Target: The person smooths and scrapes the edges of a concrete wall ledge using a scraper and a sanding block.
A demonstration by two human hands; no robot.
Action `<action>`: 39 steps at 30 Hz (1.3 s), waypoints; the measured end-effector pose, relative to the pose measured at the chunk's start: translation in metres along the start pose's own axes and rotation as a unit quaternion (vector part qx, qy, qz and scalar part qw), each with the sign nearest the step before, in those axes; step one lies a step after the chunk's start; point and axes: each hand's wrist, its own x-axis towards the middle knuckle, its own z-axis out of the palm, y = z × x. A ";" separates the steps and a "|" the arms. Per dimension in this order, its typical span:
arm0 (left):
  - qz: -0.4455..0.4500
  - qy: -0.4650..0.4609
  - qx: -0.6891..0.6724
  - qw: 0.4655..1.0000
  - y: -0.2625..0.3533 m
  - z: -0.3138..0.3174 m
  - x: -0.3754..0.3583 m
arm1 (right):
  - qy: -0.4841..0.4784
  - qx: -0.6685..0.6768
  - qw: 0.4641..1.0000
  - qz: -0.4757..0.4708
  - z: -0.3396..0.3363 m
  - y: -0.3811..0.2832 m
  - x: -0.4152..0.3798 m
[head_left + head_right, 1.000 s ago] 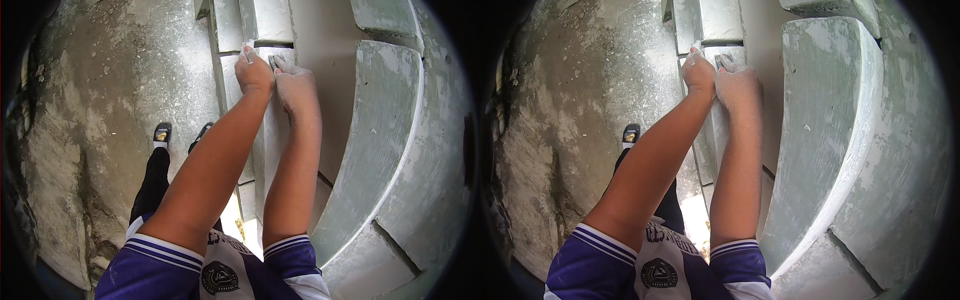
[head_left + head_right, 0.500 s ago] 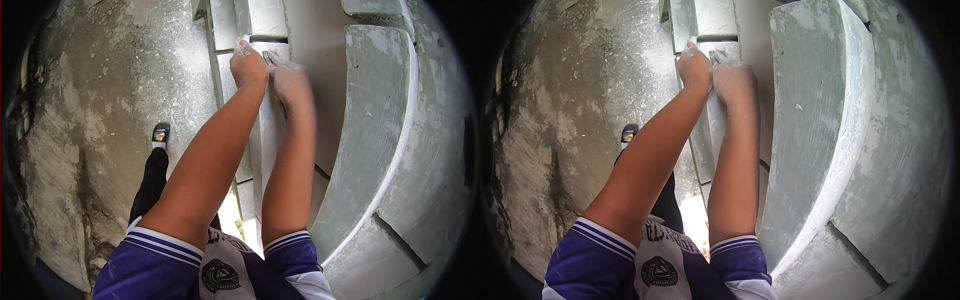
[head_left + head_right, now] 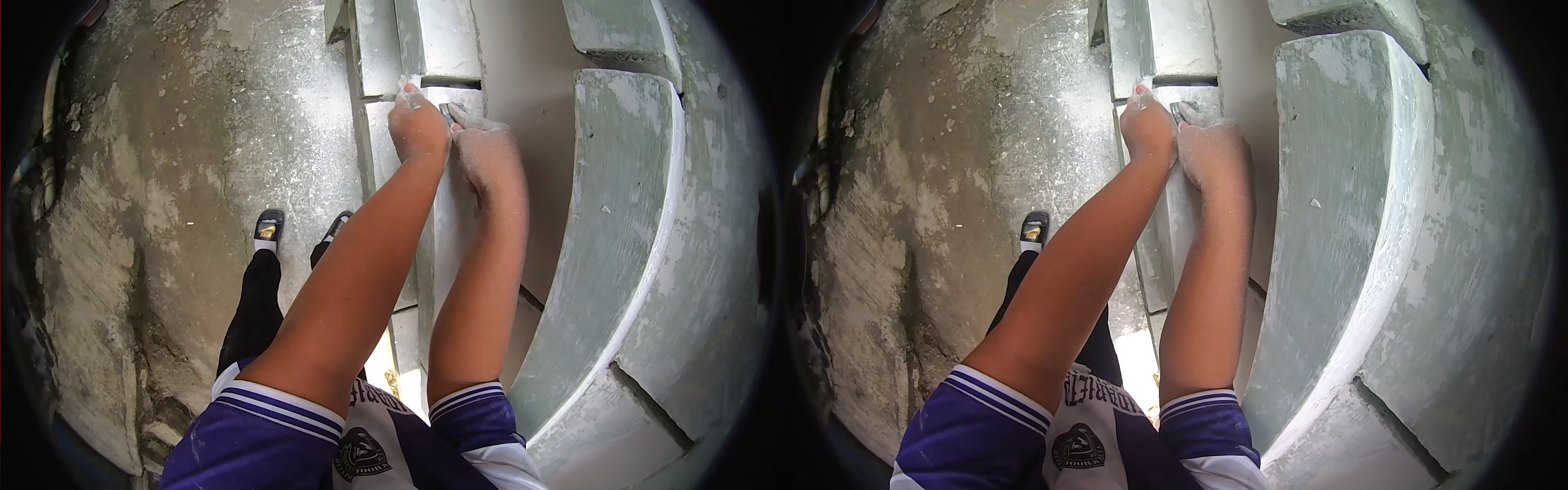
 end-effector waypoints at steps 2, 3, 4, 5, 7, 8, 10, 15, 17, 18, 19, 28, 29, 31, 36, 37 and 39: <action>-0.005 0.001 -0.009 1.000 -0.003 0.003 0.004 | -0.003 -0.031 0.999 0.018 -0.003 -0.007 0.004; -0.009 -0.001 -0.013 1.000 -0.002 0.002 0.001 | -0.001 -0.041 0.999 0.030 -0.004 -0.008 0.006; -0.007 0.002 0.000 1.000 -0.001 0.001 -0.002 | 0.000 -0.052 0.998 0.042 -0.004 -0.008 0.008; -0.003 0.004 0.012 1.000 0.001 -0.001 -0.005 | 0.002 -0.052 0.997 0.053 -0.004 -0.006 0.012; 0.002 0.000 0.023 1.000 0.005 -0.001 -0.008 | 0.001 -0.030 0.998 0.055 -0.006 0.002 0.008; 0.000 -0.004 0.022 1.000 0.006 -0.002 -0.008 | -0.006 -0.009 0.999 0.048 -0.006 0.010 -0.004; 0.025 0.011 0.032 0.999 0.003 0.001 0.000 | -0.001 -0.008 1.000 0.029 -0.003 0.009 -0.008; 0.033 -0.005 0.051 0.998 0.002 -0.002 -0.003 | -0.004 -0.008 0.999 0.050 -0.009 -0.005 0.001; 0.044 0.009 0.031 0.999 -0.001 0.002 -0.003 | 0.010 0.025 0.998 0.048 -0.001 0.004 -0.001; 0.022 0.005 0.030 0.999 0.007 -0.002 -0.008 | 0.015 0.032 0.997 0.063 0.002 0.008 -0.006; 0.016 -0.001 0.037 0.999 0.013 -0.004 -0.008 | 0.016 0.044 0.996 0.073 0.003 0.014 -0.020; -0.017 -0.007 0.091 0.996 0.016 -0.003 -0.011 | 0.055 0.006 0.998 0.001 0.030 0.124 -0.171; -0.025 -0.013 0.100 0.995 0.019 -0.005 -0.013 | 0.061 -0.013 0.998 -0.016 0.037 0.139 -0.177; -0.028 -0.015 0.119 0.992 0.021 -0.007 -0.016 | 0.044 -0.039 0.998 0.001 0.037 0.135 -0.180; -0.011 -0.013 0.164 0.986 0.022 -0.008 -0.019 | 0.013 -0.055 0.996 0.070 0.036 0.086 -0.142; -0.011 -0.016 0.176 0.984 0.027 -0.009 -0.020 | 0.003 -0.046 0.995 0.093 0.032 0.079 -0.143; 0.007 -0.012 0.195 0.981 0.027 -0.008 -0.018 | -0.020 -0.028 0.991 0.131 0.024 0.065 -0.142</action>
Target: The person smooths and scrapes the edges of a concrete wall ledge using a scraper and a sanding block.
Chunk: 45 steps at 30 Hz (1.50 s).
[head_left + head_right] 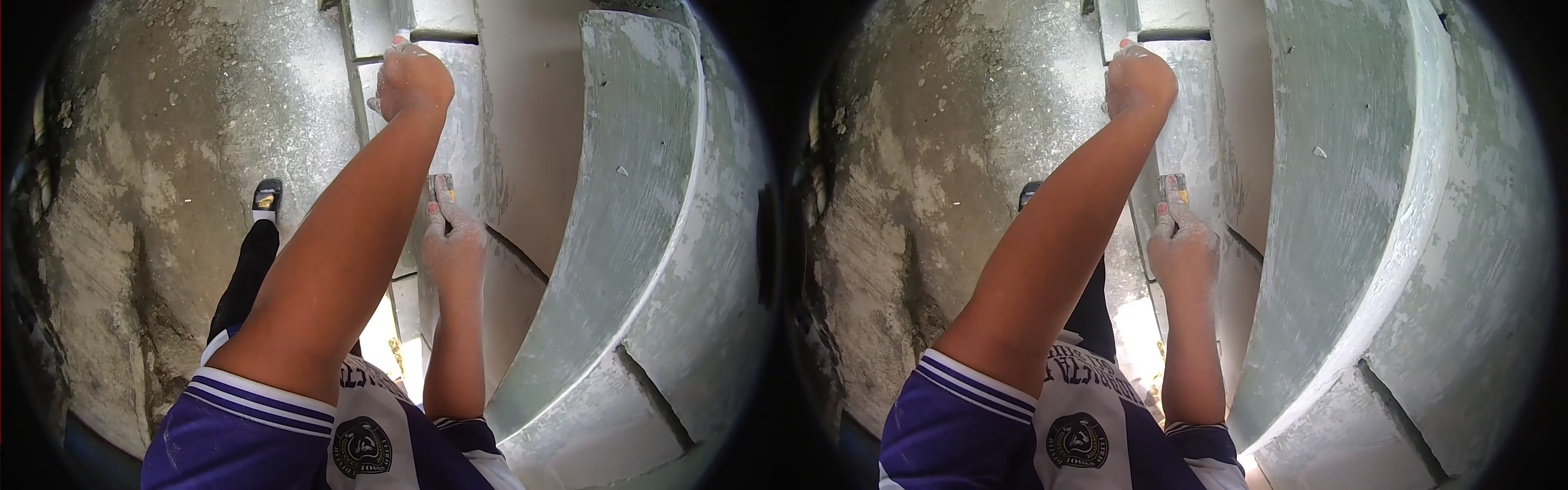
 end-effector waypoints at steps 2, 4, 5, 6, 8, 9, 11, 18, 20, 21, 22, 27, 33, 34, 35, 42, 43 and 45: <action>-0.004 -0.011 0.012 1.000 0.000 -0.002 0.001 | 0.022 -0.027 0.999 -0.033 0.009 0.027 -0.007; 0.014 -0.006 0.029 0.999 0.001 -0.004 0.001 | 0.035 -0.044 0.997 -0.062 0.011 0.034 -0.008; 0.020 -0.003 0.038 0.999 0.000 -0.004 0.000 | 0.034 -0.051 0.996 -0.071 0.011 0.034 -0.008; 0.008 -0.004 0.030 1.000 0.002 -0.007 0.000 | 0.034 -0.058 0.995 -0.078 0.010 0.035 -0.008; -0.016 -0.015 0.018 1.000 0.006 -0.011 -0.007 | 0.042 -0.070 0.994 -0.071 0.008 0.010 0.000; -0.004 -0.006 0.030 1.000 0.003 -0.008 -0.005 | 0.048 -0.077 0.994 -0.067 0.007 0.002 0.002; 0.025 -0.014 0.070 0.997 -0.001 -0.005 0.001 | 0.060 -0.067 0.992 -0.088 0.009 0.004 0.004; 0.026 -0.019 0.047 0.998 0.001 -0.010 0.001 | 0.045 -0.060 0.994 -0.079 0.011 0.024 -0.006; 0.024 -0.025 0.052 0.998 -0.003 -0.007 -0.002 | 0.043 -0.059 0.995 -0.064 0.008 -0.005 0.003; 0.017 -0.029 0.058 0.998 -0.002 -0.009 -0.006 | 0.042 -0.059 0.996 -0.054 0.006 -0.013 0.004; 0.015 -0.028 0.059 0.998 0.002 -0.010 -0.005 | 0.030 -0.039 0.998 -0.049 0.004 -0.011 0.006; 0.008 -0.007 0.059 0.998 0.004 -0.008 -0.002 | 0.008 0.025 0.999 -0.042 0.005 0.020 -0.004; 0.020 0.008 0.050 0.998 -0.006 -0.001 -0.002 | 0.041 0.089 0.994 -0.047 0.005 0.006 0.015; 0.016 0.003 0.046 0.999 -0.006 -0.003 -0.003 | 0.044 0.073 0.995 -0.056 0.005 0.008 0.019; 0.017 0.003 0.038 0.999 -0.001 -0.005 0.000 | 0.049 0.059 0.995 -0.070 0.005 0.008 0.027; 0.030 0.012 0.036 0.999 -0.001 -0.005 0.002 | 0.052 0.059 0.996 -0.033 0.006 0.043 0.005; 0.033 0.021 0.039 0.998 -0.002 -0.004 0.004 | 0.048 0.057 0.997 -0.021 0.005 0.036 0.005; 0.026 0.017 0.042 0.999 -0.005 -0.002 0.000 | 0.045 0.068 0.997 0.001 0.000 0.015 0.015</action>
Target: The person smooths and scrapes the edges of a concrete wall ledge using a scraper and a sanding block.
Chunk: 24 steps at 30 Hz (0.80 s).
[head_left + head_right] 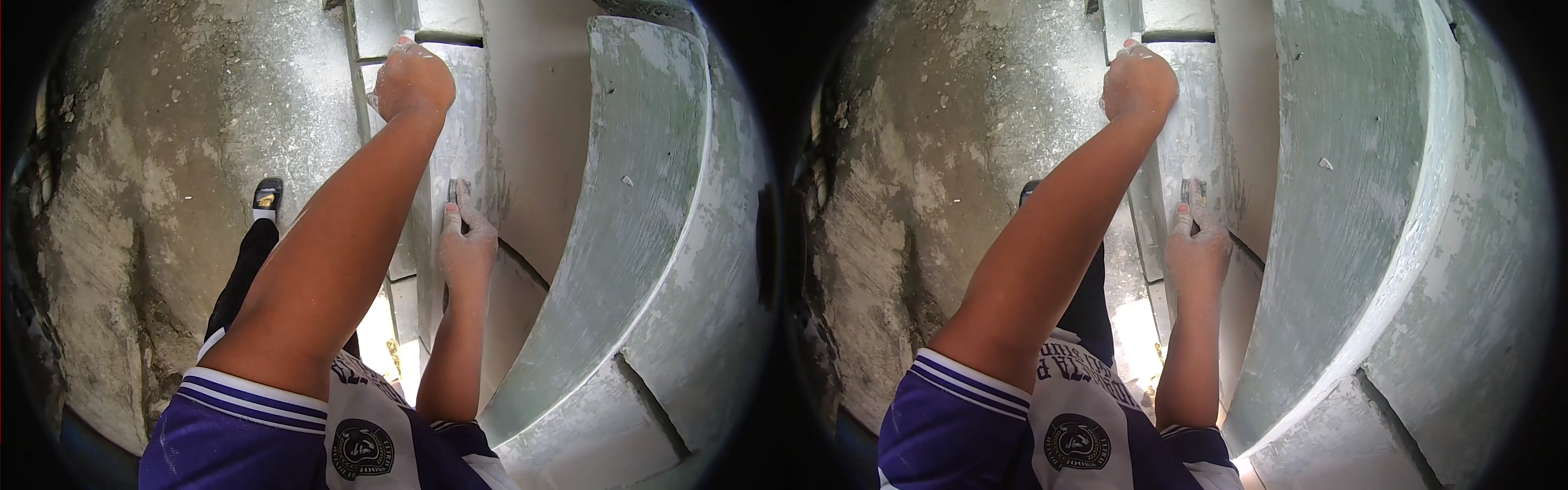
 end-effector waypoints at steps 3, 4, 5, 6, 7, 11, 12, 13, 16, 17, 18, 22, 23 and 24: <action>-0.007 -0.009 -0.006 1.000 0.005 -0.005 -0.001 | 0.020 0.009 0.999 -0.036 0.001 -0.014 0.022; -0.002 -0.002 -0.002 1.000 0.004 -0.002 0.001 | 0.053 0.023 0.993 -0.104 0.007 0.000 0.027; 0.002 0.004 0.003 1.000 0.001 0.000 0.002 | 0.036 0.020 0.997 -0.066 0.007 0.004 0.022; 0.006 0.002 0.000 1.000 0.000 0.001 0.003 | 0.021 0.017 0.999 -0.027 0.004 0.006 0.011; 0.010 0.001 -0.004 1.000 -0.001 0.002 0.004 | 0.005 0.014 1.000 0.010 0.001 0.009 0.001; -0.007 0.006 -0.009 1.000 0.003 -0.002 0.001 | 0.026 -0.001 1.000 -0.012 0.004 0.071 -0.029; -0.002 0.006 -0.012 1.000 0.003 -0.001 0.003 | 0.029 0.006 0.999 -0.013 0.003 0.078 -0.033; 0.002 0.006 -0.014 1.000 0.001 0.001 0.004 | 0.029 0.010 0.999 -0.019 0.003 0.080 -0.036; 0.018 0.026 -0.014 0.999 -0.001 0.004 0.007 | 0.039 0.016 0.997 -0.062 0.006 0.079 -0.030; 0.022 0.033 -0.011 0.999 -0.004 0.007 0.005 | 0.049 0.011 0.995 -0.085 0.010 0.078 -0.019; 0.012 0.017 -0.012 1.000 -0.004 0.005 0.002 | 0.059 0.004 0.993 -0.107 0.012 0.077 -0.009; 0.011 -0.004 -0.015 1.000 0.001 -0.001 0.002 | 0.056 0.023 0.996 -0.062 0.008 0.033 0.002; 0.017 -0.002 -0.011 1.000 -0.001 0.000 0.004 | 0.053 0.027 0.997 -0.057 0.009 0.038 -0.003; 0.016 -0.002 -0.008 1.000 -0.003 0.001 0.003 | 0.050 0.030 0.997 -0.051 0.010 0.046 -0.010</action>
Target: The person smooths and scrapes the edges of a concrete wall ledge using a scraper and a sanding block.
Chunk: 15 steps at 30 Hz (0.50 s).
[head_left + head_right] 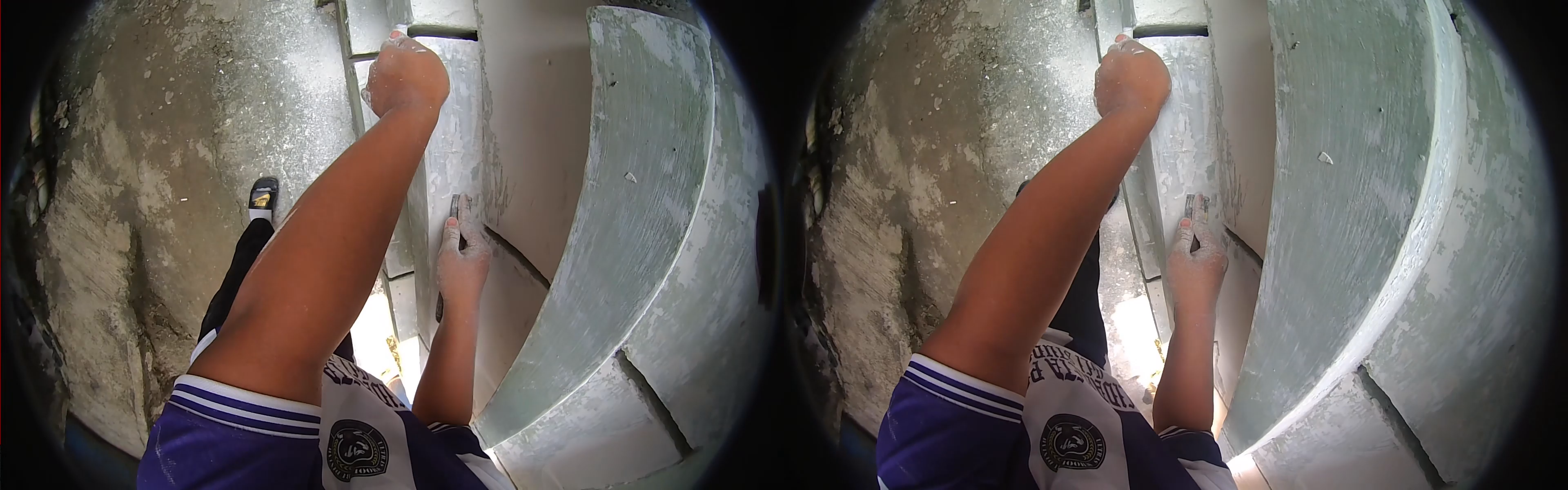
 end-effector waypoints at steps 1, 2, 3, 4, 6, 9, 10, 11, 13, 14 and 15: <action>0.000 0.000 0.001 1.000 0.001 0.001 0.000 | -0.002 0.004 1.000 0.004 0.000 0.007 -0.007; -0.001 0.002 0.002 1.000 0.001 0.000 0.001 | -0.001 0.009 1.000 0.002 0.000 0.016 -0.015; 0.001 0.007 0.003 1.000 0.001 0.001 0.001 | 0.000 0.015 1.000 0.000 0.000 0.027 -0.023; 0.003 0.012 0.003 1.000 0.001 0.001 0.001 | 0.000 0.019 1.000 -0.002 -0.002 0.034 -0.032; 0.008 0.016 0.003 1.000 -0.001 0.002 0.002 | -0.013 -0.011 0.999 0.037 -0.010 0.040 -0.047; 0.013 0.011 0.002 1.000 -0.002 0.004 0.004 | -0.004 -0.010 1.000 0.019 -0.015 0.081 -0.070; 0.010 0.009 0.000 1.000 -0.002 0.004 0.004 | 0.005 -0.001 1.000 0.000 -0.015 0.091 -0.073; 0.007 0.008 -0.002 1.000 -0.002 0.004 0.004 | -0.008 -0.020 1.000 0.007 -0.018 0.094 -0.075; 0.008 0.018 -0.004 1.000 -0.001 0.005 0.004 | -0.033 -0.056 0.998 0.021 -0.021 0.092 -0.076; 0.009 0.023 -0.004 1.000 -0.003 0.006 0.004 | -0.026 -0.041 0.999 -0.014 -0.018 0.088 -0.072; 0.007 0.023 -0.005 1.000 -0.004 0.005 0.003 | -0.018 -0.027 0.998 -0.047 -0.013 0.079 -0.062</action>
